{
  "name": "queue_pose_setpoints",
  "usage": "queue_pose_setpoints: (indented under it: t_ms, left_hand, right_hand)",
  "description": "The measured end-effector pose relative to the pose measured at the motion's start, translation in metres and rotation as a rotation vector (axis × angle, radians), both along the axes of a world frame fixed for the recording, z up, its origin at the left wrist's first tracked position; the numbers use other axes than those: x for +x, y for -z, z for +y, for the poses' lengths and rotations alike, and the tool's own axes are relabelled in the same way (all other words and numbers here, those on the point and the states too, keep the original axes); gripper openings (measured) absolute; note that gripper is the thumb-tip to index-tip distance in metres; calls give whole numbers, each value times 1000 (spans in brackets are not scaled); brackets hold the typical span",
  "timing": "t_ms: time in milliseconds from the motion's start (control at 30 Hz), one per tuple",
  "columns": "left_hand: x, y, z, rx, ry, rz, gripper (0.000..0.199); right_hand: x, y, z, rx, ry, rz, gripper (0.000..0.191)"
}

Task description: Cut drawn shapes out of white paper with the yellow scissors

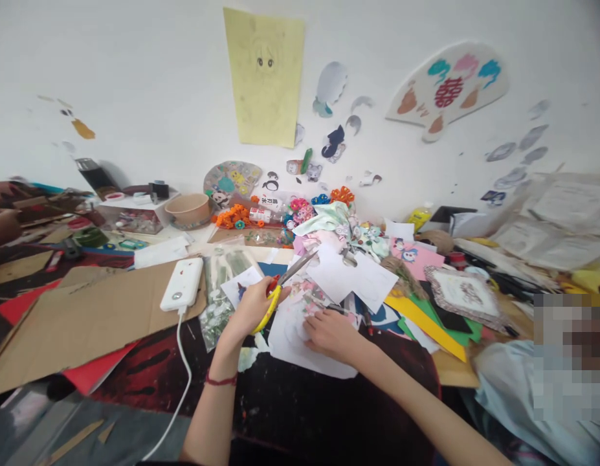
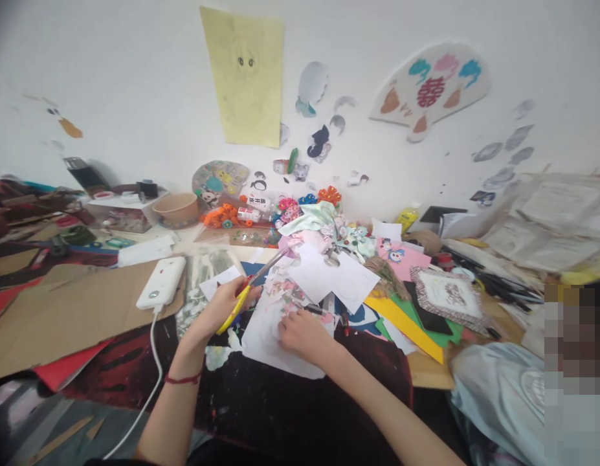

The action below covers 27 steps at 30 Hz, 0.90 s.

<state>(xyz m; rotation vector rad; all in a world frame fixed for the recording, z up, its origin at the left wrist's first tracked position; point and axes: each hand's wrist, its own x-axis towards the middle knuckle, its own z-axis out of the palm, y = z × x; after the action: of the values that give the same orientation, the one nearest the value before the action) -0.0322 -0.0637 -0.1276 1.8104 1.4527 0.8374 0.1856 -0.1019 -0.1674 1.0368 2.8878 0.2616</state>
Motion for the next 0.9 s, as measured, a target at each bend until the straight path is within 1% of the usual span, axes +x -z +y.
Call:
queue_pose_setpoints:
  t_ms: [133, 333, 400, 433, 500, 567, 600, 667, 767, 833, 867, 900]
  left_hand:
    - [-2, 4, -2, 10, -16, 17, 34]
    - [-4, 5, -8, -1, -68, 133, 36]
    - [-3, 5, -11, -2, -114, 204, 34]
    - [-3, 6, -13, -3, -146, 244, 33]
    - [0, 8, -19, -12, -220, 326, 33]
    - [6, 12, -26, -34, -280, 399, 34]
    - [10, 14, -29, -46, -290, 430, 34]
    - [19, 19, -35, -67, -272, 483, 33]
    - [34, 27, -39, -94, -197, 548, 34]
    - [43, 31, -39, -109, -153, 589, 36]
    - [47, 32, -38, -114, -139, 610, 37]
    - [50, 33, -38, -115, -133, 632, 37]
  right_hand:
    - [3, -7, 1, -77, 46, 20, 27]
    - [8, -9, 2, -149, 157, 130, 24]
    - [11, -16, 4, -147, 212, 214, 28]
    - [15, -22, 6, -145, 244, 263, 32]
    - [27, -41, 12, -145, 313, 369, 36]
    - [43, -66, 21, -162, 379, 481, 38]
    - [52, -81, 26, -194, 386, 526, 38]
    - [69, -110, 33, -304, 351, 588, 36]
    - [85, -153, 37, -482, 265, 618, 37]
    - [88, -177, 35, -593, 213, 612, 34]
    - [89, -187, 32, -677, 182, 618, 31]
    - [89, -196, 30, -725, 158, 618, 30]
